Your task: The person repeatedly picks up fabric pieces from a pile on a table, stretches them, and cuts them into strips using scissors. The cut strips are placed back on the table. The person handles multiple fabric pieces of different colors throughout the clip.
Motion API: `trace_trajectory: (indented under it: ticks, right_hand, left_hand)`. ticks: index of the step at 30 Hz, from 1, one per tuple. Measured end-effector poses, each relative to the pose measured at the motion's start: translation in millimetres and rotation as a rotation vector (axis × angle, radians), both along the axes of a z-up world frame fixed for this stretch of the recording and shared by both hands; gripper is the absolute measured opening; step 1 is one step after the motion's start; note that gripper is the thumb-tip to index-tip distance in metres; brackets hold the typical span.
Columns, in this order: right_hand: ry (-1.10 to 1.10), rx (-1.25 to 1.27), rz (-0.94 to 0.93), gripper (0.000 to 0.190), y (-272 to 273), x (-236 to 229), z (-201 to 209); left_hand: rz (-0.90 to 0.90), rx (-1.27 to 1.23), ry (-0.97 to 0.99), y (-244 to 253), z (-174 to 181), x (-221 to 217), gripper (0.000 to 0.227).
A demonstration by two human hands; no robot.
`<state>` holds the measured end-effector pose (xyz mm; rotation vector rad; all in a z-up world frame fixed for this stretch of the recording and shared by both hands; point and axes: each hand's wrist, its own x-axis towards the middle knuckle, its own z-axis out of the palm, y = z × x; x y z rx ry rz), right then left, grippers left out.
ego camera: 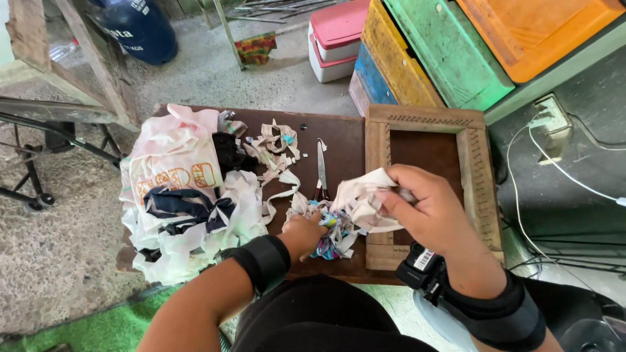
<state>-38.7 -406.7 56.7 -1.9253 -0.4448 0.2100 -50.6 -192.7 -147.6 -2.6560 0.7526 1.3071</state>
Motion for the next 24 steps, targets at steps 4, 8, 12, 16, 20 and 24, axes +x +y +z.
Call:
trace_trajectory:
  ticks: [4,8,12,16,20,24]
  right_hand:
    - [0.046,-0.034,-0.013,0.012,-4.0,-2.1,-1.7]
    - [0.079,0.035,-0.037,0.014,-6.7,-4.7,-8.0]
    - [0.138,0.018,-0.09,0.019,-10.7,0.8,-16.2]
    - [0.181,0.064,-0.094,0.019,-5.8,8.2,-14.3]
    - [0.144,0.003,-0.119,0.018,9.9,15.2,-32.2]
    - [0.06,-0.19,0.005,0.02,38.1,29.9,-66.5]
  left_hand:
    - [-0.081,-0.084,-0.436,-8.1,-89.7,-21.6,0.054]
    - [-0.107,-0.178,-0.297,-2.2,-116.2,-16.0,0.032]
    - [-0.046,-0.405,-0.08,-8.4,-86.0,11.8,0.041]
    - [0.123,-0.546,0.129,-5.3,32.4,38.1,0.045]
    - [0.151,-0.713,0.033,33.9,81.2,49.0,0.059]
    - [0.126,-0.807,-0.12,107.6,73.5,51.7,0.057]
